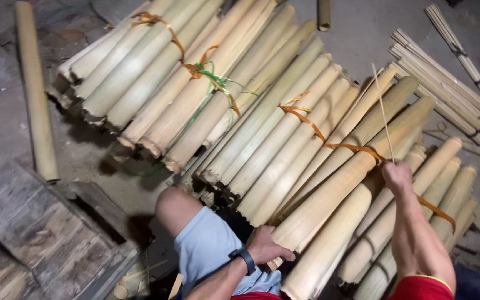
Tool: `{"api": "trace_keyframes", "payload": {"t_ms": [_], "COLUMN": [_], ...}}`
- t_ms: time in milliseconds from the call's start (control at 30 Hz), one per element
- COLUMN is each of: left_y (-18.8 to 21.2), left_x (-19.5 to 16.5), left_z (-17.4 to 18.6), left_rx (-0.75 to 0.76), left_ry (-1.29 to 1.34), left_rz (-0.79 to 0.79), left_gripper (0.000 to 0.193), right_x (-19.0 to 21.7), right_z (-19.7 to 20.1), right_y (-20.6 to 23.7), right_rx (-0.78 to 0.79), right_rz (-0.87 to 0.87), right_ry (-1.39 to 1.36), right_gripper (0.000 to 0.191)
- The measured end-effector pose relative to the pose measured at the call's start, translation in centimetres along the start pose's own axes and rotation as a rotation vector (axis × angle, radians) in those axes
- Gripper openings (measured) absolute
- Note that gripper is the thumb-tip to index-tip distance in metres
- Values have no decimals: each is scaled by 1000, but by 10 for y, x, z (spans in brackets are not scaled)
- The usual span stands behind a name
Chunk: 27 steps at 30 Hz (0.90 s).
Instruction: The person repeatedly cuts bamboo poles into short segments using a table saw and stacks the finished pieces into bundles. The person handles each pole individually, feeds it through the saw, and places the cut segments onto a growing pile.
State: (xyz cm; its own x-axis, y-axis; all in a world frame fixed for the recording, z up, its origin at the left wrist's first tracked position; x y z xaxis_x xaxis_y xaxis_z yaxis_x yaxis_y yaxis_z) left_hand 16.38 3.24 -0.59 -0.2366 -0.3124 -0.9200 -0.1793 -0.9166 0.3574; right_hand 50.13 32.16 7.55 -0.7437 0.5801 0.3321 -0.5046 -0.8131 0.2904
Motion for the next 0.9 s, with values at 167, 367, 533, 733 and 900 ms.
{"api": "trace_keyframes", "payload": {"t_ms": [167,367,533,733,900], "left_y": [13,-1,2,9,13], "left_x": [-7,-57,-41,-21,-22], "left_z": [27,145,291,327,324], "left_rx": [6,-208,-529,-553,-705], "left_ry": [139,-24,-85,-857,-971], "left_rz": [-13,-233,-138,-25,-102], "left_gripper": [91,103,61,107,97], "right_x": [107,222,336,365,284], "right_z": [29,79,20,11,-59], "right_y": [14,39,93,119,86], "right_rx": [-230,-206,269,327,443], "right_rz": [69,145,438,623,264], "right_ry": [97,-20,-285,-296,-226], "right_gripper": [48,40,24,33,35]}}
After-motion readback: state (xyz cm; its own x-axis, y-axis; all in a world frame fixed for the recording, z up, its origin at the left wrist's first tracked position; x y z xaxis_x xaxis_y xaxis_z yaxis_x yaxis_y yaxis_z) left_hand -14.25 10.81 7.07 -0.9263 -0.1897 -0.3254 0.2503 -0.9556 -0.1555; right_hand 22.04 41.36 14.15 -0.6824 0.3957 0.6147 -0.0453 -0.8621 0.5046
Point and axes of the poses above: each hand's wrist, its own y-axis away from the middle knuckle, its own z-axis out of the back of the hand, x = y × z, the point moved 10 cm from there along -y, towards the middle knuckle, and after that the axes turned 13 degrees about -z, right-handed, at the moved point
